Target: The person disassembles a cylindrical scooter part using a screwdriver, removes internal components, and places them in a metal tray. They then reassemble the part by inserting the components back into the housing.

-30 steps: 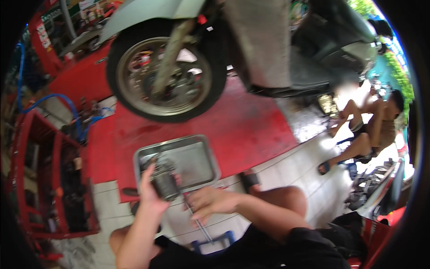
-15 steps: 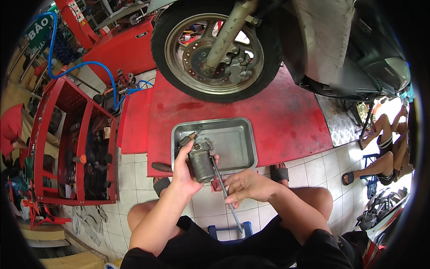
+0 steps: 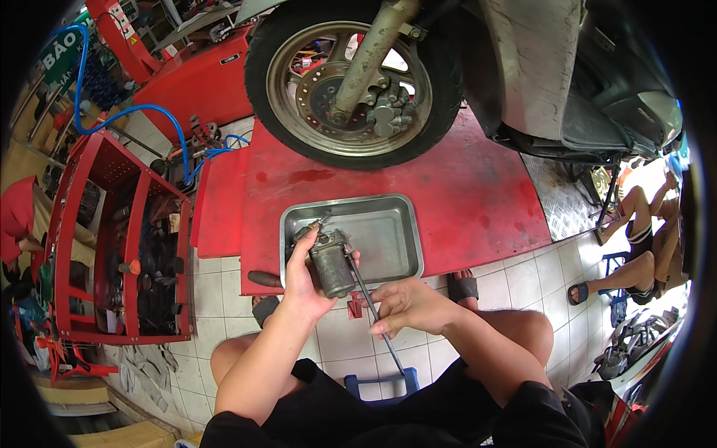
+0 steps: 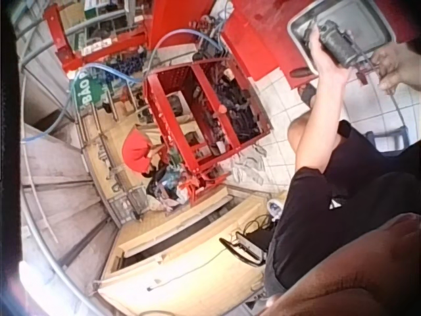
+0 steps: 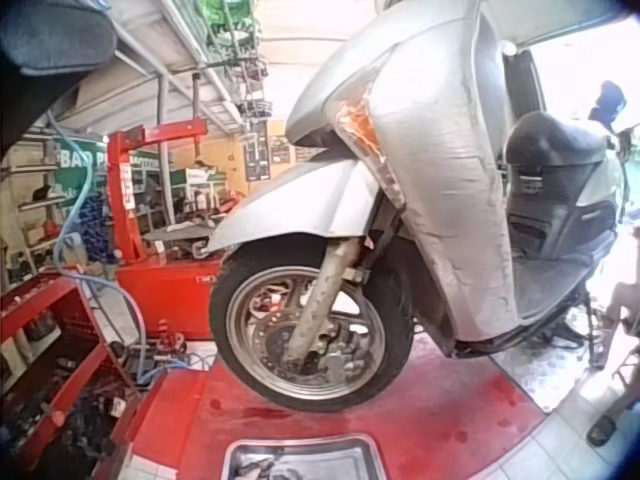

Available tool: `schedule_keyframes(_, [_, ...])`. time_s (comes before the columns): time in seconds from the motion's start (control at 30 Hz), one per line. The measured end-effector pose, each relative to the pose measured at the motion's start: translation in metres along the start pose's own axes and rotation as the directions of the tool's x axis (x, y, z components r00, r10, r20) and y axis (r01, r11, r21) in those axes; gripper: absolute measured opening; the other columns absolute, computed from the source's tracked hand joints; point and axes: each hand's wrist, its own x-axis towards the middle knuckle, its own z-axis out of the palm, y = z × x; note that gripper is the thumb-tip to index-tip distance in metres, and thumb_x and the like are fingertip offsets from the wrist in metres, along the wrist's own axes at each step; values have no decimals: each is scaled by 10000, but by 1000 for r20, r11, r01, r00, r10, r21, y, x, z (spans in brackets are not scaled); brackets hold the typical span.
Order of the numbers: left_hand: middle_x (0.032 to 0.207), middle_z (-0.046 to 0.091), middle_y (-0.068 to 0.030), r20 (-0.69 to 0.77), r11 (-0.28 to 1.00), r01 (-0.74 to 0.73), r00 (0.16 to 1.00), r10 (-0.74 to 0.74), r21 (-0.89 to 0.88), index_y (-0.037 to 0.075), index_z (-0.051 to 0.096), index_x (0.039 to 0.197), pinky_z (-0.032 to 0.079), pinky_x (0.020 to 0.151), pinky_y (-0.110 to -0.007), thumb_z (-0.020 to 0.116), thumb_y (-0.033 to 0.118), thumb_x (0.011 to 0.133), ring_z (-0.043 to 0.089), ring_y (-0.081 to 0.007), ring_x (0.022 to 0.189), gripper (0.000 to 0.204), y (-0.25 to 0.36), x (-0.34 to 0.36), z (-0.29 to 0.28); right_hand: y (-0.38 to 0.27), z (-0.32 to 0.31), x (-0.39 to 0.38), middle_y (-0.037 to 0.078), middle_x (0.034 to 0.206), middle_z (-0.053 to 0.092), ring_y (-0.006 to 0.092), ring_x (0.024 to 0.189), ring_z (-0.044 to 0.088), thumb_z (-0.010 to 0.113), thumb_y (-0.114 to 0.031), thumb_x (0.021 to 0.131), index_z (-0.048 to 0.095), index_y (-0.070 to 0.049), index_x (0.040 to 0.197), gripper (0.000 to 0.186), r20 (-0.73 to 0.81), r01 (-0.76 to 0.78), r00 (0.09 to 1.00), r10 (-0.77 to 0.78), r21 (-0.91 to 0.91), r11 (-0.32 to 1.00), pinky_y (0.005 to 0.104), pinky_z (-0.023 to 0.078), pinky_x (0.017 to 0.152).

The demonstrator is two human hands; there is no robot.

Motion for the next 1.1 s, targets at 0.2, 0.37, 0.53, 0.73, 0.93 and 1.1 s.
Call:
schedule_keyframes(0.2, [953,663,-173,2,1000,10,1000,-10,3,-25,605,1099,538,839,-399,581,490,901,648,-311,913,552,-1,1,0,-1,2,2,81,932,684,143,832,664,742,-150,893,625,59,1209,396,53,48,997,-50,37,998,268,522,710])
schedule_keyframes(0.37, [939,664,-170,0,1000,-12,1000,12,-7,-25,608,1088,541,835,-402,581,466,908,651,-310,915,523,-3,2,2,-7,2,-4,119,1041,693,188,918,698,651,-92,937,597,36,1263,354,131,-2,991,-27,215,977,290,556,781])
schedule_keyframes(0.53, [925,663,-153,14,996,-28,1000,26,86,-11,607,1087,542,838,-401,598,453,911,662,-304,918,497,-8,16,0,8,-8,4,138,1067,697,227,910,712,638,-15,909,557,47,1296,400,21,-30,999,28,125,992,332,587,772])
schedule_keyframes(0.73, [873,665,-62,-76,947,-86,990,115,310,42,592,1016,568,657,-320,792,368,851,678,-179,734,417,-35,48,2,26,-18,9,162,1022,701,229,869,712,680,7,876,541,95,1254,413,-234,-100,967,97,-1,995,331,605,718])
schedule_keyframes(0.93, [885,657,-75,-59,851,-218,959,278,478,-6,545,1097,567,681,-323,815,317,838,673,-171,782,494,-62,73,3,45,-42,-8,187,967,705,227,804,714,680,7,863,539,124,1225,406,-331,-142,940,83,-156,978,322,600,669])
schedule_keyframes(1.1, [930,663,-102,-9,830,-238,960,280,505,-17,531,1104,577,699,-325,804,299,850,690,-196,808,488,-70,78,7,43,-54,-43,188,814,717,212,713,716,690,27,788,637,127,1088,321,-407,-161,913,17,-322,933,320,562,595])
